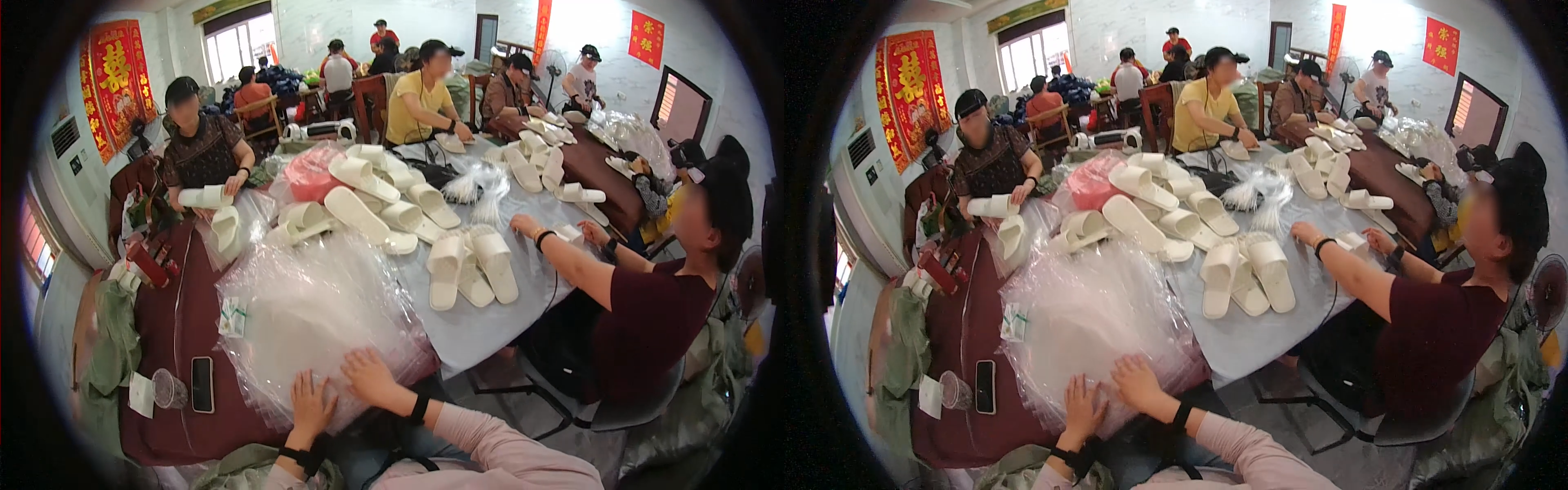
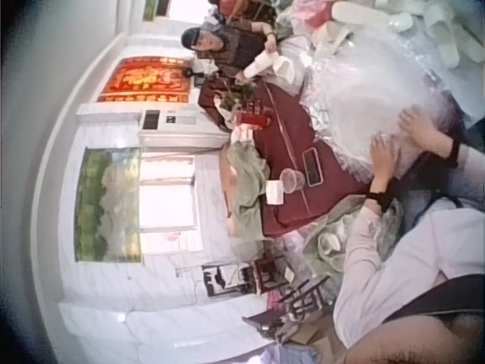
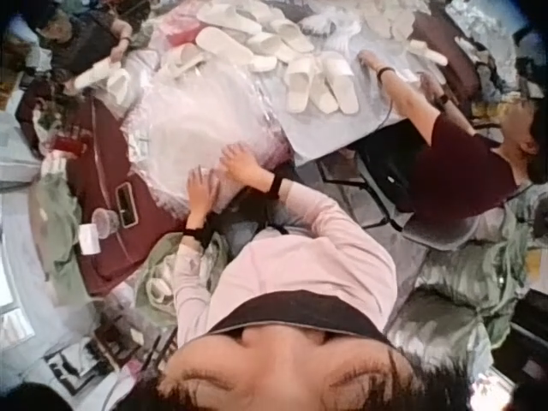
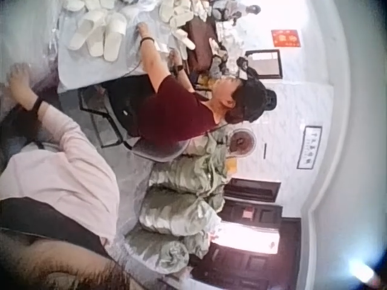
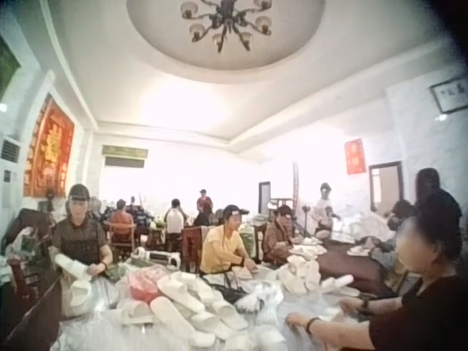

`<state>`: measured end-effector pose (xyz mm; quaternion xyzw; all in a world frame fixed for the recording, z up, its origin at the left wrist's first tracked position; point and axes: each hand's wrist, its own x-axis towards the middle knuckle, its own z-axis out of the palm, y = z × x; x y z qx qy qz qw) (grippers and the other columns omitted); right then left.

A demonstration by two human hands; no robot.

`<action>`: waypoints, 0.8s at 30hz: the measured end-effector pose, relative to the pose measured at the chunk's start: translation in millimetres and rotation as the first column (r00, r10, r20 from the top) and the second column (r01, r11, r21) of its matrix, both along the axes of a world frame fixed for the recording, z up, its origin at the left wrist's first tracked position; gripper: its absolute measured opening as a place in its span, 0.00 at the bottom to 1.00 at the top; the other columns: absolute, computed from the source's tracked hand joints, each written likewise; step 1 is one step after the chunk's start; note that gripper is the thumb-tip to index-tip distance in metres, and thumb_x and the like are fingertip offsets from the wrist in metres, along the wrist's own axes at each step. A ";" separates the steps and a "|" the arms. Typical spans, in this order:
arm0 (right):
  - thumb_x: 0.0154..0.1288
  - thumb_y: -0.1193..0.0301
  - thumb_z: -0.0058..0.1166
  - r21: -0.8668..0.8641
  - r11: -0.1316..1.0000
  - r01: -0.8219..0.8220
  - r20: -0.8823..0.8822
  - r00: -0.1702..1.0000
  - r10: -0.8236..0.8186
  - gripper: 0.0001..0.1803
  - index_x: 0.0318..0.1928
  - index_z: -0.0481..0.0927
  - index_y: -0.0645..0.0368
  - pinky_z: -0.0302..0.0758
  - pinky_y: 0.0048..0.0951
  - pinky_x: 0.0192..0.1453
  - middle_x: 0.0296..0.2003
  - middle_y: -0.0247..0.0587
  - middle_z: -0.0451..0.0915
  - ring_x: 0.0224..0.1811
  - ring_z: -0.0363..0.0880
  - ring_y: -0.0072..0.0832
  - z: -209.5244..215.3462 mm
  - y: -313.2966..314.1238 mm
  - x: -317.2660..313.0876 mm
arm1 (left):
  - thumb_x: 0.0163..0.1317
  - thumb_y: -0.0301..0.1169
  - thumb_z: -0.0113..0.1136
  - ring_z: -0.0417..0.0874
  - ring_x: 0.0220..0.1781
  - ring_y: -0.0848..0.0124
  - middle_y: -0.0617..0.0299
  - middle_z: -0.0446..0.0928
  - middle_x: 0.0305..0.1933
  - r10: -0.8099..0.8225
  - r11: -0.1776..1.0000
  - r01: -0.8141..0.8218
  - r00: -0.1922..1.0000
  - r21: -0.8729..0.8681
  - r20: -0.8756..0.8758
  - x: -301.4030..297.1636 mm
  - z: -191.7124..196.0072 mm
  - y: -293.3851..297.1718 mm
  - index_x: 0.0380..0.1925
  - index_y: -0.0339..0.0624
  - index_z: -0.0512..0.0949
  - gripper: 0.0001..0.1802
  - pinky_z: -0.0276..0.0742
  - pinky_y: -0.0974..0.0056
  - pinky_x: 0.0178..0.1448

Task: Packaging white slippers into individual plastic bags and then into a larger sack.

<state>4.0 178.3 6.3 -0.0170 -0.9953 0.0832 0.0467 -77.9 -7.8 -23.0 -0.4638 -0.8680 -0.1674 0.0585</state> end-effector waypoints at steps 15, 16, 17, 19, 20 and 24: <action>0.57 0.52 0.55 -0.123 0.655 0.746 -0.385 0.573 -0.724 0.29 0.58 0.73 0.48 0.48 0.56 0.69 0.60 0.71 0.61 0.67 0.52 0.61 -5.4 195.7 33.4 | 0.54 0.47 0.57 0.51 0.71 0.44 0.44 0.55 0.69 0.072 0.997 -0.071 0.997 0.034 -0.030 7.7 2.2 6.2 0.57 0.48 0.69 0.31 0.44 0.44 0.71; 0.57 0.51 0.55 -0.136 0.604 0.785 -0.295 0.550 -0.782 0.29 0.58 0.73 0.46 0.49 0.56 0.68 0.60 0.75 0.57 0.66 0.50 0.64 1.2 205.0 26.5 | 0.54 0.47 0.57 0.51 0.71 0.44 0.44 0.55 0.69 0.076 0.996 -0.074 0.997 0.038 -0.034 7.2 2.7 3.5 0.57 0.48 0.69 0.31 0.44 0.44 0.71; 0.56 0.49 0.55 -0.144 0.555 0.819 -0.204 0.524 -0.827 0.29 0.58 0.73 0.44 0.49 0.56 0.68 0.61 0.78 0.53 0.66 0.48 0.67 5.3 211.5 20.0 | 0.53 0.47 0.57 0.52 0.70 0.44 0.44 0.55 0.69 0.081 0.996 -0.080 0.996 0.027 -0.037 7.1 3.6 -0.7 0.57 0.49 0.69 0.31 0.45 0.43 0.71; 0.56 0.49 0.54 -0.116 0.539 0.834 -0.232 0.505 -0.832 0.29 0.59 0.72 0.41 0.49 0.57 0.68 0.62 0.78 0.51 0.67 0.47 0.68 2.9 246.5 19.7 | 0.53 0.47 0.57 0.52 0.70 0.43 0.44 0.55 0.69 0.082 0.996 -0.080 0.995 0.045 -0.053 6.6 5.9 7.1 0.57 0.49 0.69 0.32 0.46 0.42 0.70; 0.56 0.49 0.54 -0.090 0.523 0.847 -0.240 0.492 -0.837 0.30 0.60 0.72 0.39 0.48 0.57 0.69 0.63 0.78 0.48 0.67 0.45 0.69 1.7 260.8 18.3 | 0.53 0.48 0.57 0.53 0.70 0.43 0.44 0.56 0.68 0.065 0.997 -0.063 0.997 0.048 -0.044 6.9 4.6 9.8 0.57 0.49 0.69 0.31 0.46 0.42 0.70; 0.60 0.52 0.49 -0.185 0.468 0.864 -0.296 0.405 -0.865 0.26 0.58 0.74 0.43 0.42 0.56 0.71 0.65 0.75 0.44 0.68 0.42 0.69 0.8 257.8 18.5 | 0.53 0.49 0.57 0.55 0.68 0.43 0.44 0.58 0.66 0.078 0.996 -0.077 0.997 0.052 -0.014 9.9 1.0 1.4 0.56 0.50 0.71 0.30 0.48 0.42 0.69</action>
